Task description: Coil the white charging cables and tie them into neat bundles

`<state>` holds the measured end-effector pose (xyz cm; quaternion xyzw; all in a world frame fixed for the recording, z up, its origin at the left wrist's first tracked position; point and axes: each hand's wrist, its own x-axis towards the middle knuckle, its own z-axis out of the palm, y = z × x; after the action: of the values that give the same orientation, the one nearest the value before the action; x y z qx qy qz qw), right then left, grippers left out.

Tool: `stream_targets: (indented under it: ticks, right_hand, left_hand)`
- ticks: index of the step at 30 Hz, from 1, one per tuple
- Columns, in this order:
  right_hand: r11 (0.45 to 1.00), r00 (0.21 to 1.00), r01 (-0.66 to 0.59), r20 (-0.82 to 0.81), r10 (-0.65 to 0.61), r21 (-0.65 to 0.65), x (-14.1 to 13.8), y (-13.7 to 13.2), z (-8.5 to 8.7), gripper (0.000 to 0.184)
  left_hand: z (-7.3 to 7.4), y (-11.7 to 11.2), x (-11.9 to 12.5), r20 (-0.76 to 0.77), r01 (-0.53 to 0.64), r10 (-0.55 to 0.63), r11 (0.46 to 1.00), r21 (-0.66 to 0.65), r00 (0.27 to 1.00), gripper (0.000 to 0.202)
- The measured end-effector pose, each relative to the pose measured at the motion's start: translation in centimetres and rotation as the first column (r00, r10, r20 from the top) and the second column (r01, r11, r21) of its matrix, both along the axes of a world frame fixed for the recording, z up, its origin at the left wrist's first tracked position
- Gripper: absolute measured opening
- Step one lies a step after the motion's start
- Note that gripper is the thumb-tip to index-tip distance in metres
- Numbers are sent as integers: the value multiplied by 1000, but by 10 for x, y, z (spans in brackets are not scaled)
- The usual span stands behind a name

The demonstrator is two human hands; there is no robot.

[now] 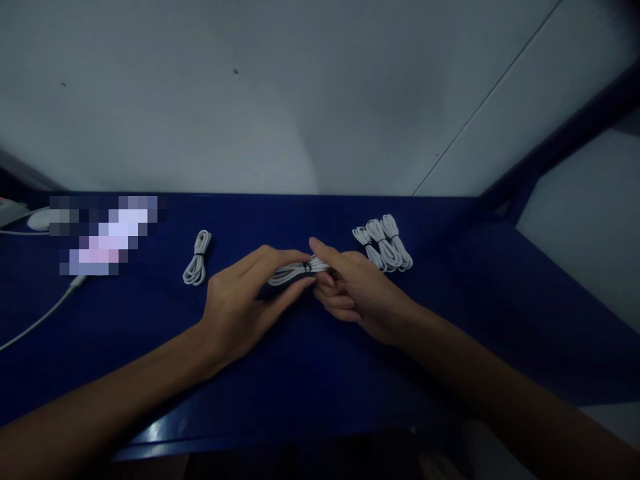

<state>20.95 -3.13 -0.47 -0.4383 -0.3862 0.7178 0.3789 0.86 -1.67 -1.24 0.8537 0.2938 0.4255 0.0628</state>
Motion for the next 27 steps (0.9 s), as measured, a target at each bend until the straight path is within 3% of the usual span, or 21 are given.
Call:
stream_targets:
  ticks: [14, 24, 27]
  right_hand:
    - [996, 996, 68, 59, -71, 49, 0, 1, 0, 63]
    - [992, 993, 73, 85, -83, 106, 2, 0, -1, 65]
    - [991, 994, 61, 82, -71, 119, 2, 0, -2, 65]
  left_hand:
    - [1, 0, -1, -17, 20, -21, 1000, -23, 1000, 25]
    - [4, 0, 0, 129, 66, -33, 964, -257, 991, 22]
    - [5, 0, 0, 141, 63, -26, 962, -266, 990, 22]
